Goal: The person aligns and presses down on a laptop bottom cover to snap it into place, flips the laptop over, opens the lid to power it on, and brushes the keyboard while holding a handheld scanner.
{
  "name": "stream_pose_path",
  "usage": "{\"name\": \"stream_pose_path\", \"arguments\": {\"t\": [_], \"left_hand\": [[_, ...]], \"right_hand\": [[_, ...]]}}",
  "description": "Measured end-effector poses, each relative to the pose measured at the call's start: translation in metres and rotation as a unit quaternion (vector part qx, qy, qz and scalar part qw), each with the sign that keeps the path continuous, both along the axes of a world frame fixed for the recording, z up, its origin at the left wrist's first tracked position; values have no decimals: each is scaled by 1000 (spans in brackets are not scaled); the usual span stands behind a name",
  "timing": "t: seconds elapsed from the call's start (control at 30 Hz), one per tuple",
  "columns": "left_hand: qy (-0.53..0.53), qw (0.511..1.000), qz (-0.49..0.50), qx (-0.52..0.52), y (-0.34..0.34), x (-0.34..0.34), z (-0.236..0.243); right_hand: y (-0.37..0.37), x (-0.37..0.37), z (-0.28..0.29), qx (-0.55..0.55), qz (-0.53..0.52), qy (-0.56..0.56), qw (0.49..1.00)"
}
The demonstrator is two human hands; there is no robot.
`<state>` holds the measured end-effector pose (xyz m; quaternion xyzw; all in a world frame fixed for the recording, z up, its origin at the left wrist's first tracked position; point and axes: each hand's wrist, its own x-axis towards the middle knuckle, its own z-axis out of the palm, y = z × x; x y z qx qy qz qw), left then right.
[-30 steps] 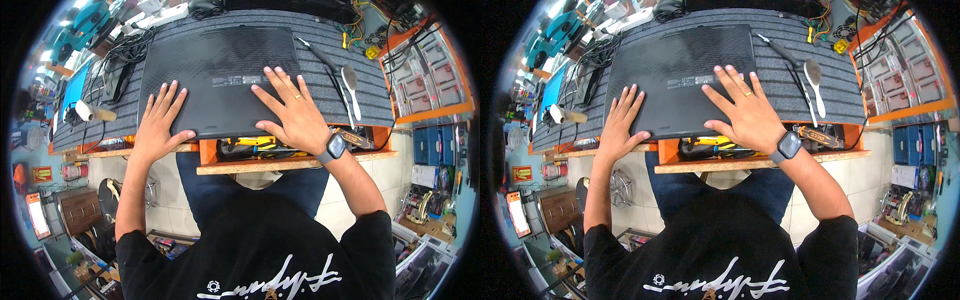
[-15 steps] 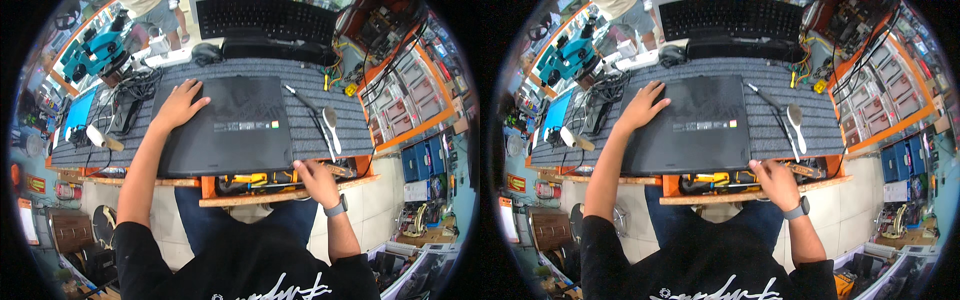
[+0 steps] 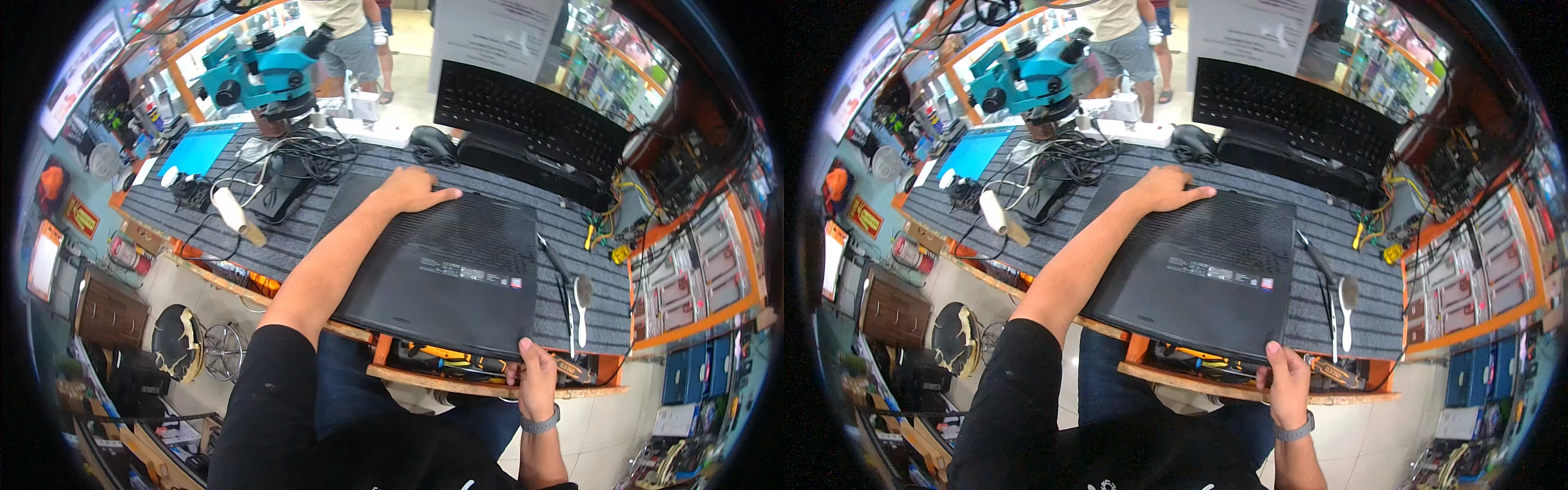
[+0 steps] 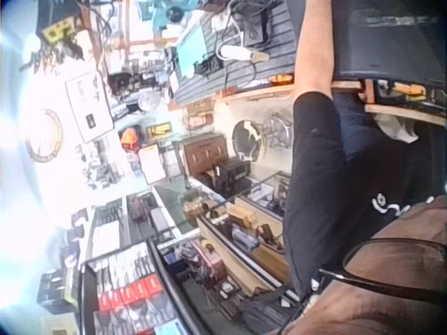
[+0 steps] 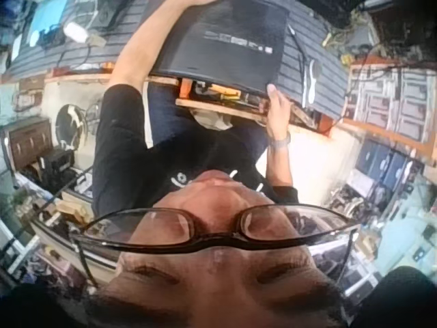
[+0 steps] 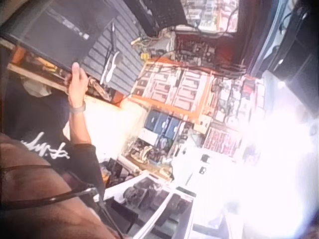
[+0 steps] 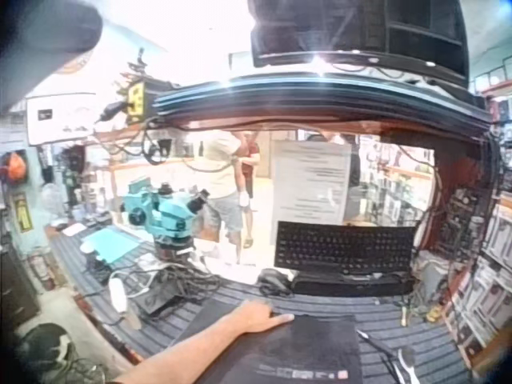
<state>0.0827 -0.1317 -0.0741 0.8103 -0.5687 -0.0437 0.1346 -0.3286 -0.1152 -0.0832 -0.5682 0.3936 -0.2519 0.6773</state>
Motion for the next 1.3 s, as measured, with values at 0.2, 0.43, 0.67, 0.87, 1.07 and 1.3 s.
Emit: {"name": "stream_pose_path", "arguments": {"t": [0.2, 0.43, 0.67, 0.87, 1.07, 1.3], "left_hand": [[154, 988, 14, -3, 2, 16, 31], [292, 925, 19, -243, 0, 29, 57], [317, 814, 136, -467, 2, 2, 47], [344, 753, 104, -551, 27, -2, 37], [-21, 716, 135, -685, 78, -51, 117], [-179, 807, -214, -521, 70, -192, 224]], "right_hand": [[-15, 21, 59, -128, -70, -30, 989], [-72, 74, 174, -404, -126, -131, 896], [-81, 104, 249, -560, -71, -233, 792], [-55, 96, 249, -581, -29, -231, 780], [-49, 94, 250, -603, -50, -233, 761], [-55, 90, 235, -526, 34, -284, 801]]}}
